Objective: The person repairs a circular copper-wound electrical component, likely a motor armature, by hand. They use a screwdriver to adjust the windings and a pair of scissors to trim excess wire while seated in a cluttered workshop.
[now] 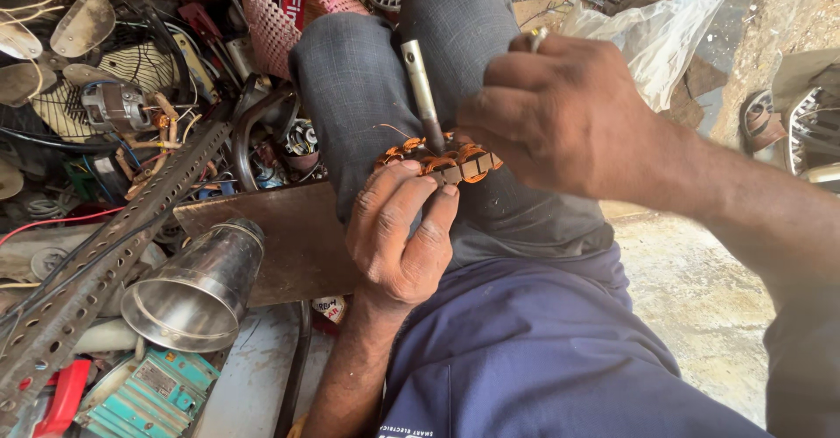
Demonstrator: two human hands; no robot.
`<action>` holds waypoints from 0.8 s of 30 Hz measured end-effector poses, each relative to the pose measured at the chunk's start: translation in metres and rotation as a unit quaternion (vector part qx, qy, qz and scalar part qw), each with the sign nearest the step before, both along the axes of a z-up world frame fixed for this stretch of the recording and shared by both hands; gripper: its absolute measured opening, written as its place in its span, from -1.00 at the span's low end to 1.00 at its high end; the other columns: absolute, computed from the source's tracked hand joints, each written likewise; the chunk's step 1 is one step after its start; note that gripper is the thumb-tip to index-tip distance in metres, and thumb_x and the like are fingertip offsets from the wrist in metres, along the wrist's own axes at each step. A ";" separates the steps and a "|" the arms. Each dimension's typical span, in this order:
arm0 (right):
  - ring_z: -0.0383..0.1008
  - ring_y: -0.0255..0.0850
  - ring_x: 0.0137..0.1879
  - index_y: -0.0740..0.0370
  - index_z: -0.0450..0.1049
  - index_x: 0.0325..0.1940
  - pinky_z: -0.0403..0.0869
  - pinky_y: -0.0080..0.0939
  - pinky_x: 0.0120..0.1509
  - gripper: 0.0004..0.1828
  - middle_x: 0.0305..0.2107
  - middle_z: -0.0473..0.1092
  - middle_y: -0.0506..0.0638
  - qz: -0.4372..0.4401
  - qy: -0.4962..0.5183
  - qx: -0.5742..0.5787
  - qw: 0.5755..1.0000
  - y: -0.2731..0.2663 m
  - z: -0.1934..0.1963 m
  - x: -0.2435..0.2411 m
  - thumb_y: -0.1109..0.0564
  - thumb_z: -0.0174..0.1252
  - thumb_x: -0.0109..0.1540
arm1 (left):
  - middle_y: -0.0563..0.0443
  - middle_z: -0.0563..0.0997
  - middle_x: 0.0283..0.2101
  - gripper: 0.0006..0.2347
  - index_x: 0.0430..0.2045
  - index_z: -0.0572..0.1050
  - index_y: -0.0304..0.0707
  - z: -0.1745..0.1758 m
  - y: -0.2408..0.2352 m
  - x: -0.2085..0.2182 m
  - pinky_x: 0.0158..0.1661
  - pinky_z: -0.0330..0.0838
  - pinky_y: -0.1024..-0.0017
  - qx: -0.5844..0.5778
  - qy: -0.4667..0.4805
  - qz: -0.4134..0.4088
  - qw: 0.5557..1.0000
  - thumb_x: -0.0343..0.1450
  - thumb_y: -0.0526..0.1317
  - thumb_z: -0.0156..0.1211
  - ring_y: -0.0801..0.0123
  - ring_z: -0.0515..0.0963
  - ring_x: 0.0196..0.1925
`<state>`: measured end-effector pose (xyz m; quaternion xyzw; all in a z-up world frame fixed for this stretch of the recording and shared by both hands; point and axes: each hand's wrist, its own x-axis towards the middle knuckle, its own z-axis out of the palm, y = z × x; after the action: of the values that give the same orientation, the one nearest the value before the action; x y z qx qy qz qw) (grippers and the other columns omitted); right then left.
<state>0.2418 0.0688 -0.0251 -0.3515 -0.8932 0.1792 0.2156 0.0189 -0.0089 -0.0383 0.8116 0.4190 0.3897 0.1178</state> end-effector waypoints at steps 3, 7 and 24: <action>0.46 -0.13 -0.32 0.12 0.59 -0.25 0.41 -0.08 -0.24 -0.80 -0.47 0.38 -0.08 0.010 0.033 -0.038 0.999 0.009 -0.009 -0.004 0.07 0.48 0.16 | -0.15 0.54 -0.14 -0.92 -0.28 0.60 -0.47 0.001 -0.004 -0.001 0.06 0.64 0.07 -0.004 0.001 -0.007 1.000 0.40 -0.47 0.33 0.02 0.62 0.00; 0.51 -0.19 -0.27 0.07 0.61 -0.26 0.45 -0.13 -0.20 -0.84 -0.45 0.43 -0.14 0.034 0.112 -0.115 0.987 0.017 -0.024 -0.015 0.03 0.45 0.21 | -0.14 0.54 -0.14 -0.93 -0.28 0.61 -0.46 -0.001 -0.010 -0.004 0.09 0.63 0.03 0.001 0.014 -0.010 1.000 0.41 -0.45 0.34 0.01 0.61 0.03; 0.34 -0.26 -0.42 0.12 0.60 -0.21 0.25 -0.17 -0.41 -0.76 -0.53 0.30 -0.13 -0.011 0.155 -0.068 0.986 -0.015 -0.034 -0.013 0.01 0.50 0.19 | -0.16 0.59 0.00 -0.72 -0.08 0.47 -0.38 -0.013 -0.008 -0.019 0.25 0.54 0.11 -0.209 -0.135 0.066 0.966 0.36 -0.46 0.35 -0.04 0.63 0.13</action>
<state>0.2285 0.0541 -0.0592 -0.3432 -0.8309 0.2895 0.3287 0.0003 -0.0173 -0.0517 0.6794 0.5237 0.4065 0.3146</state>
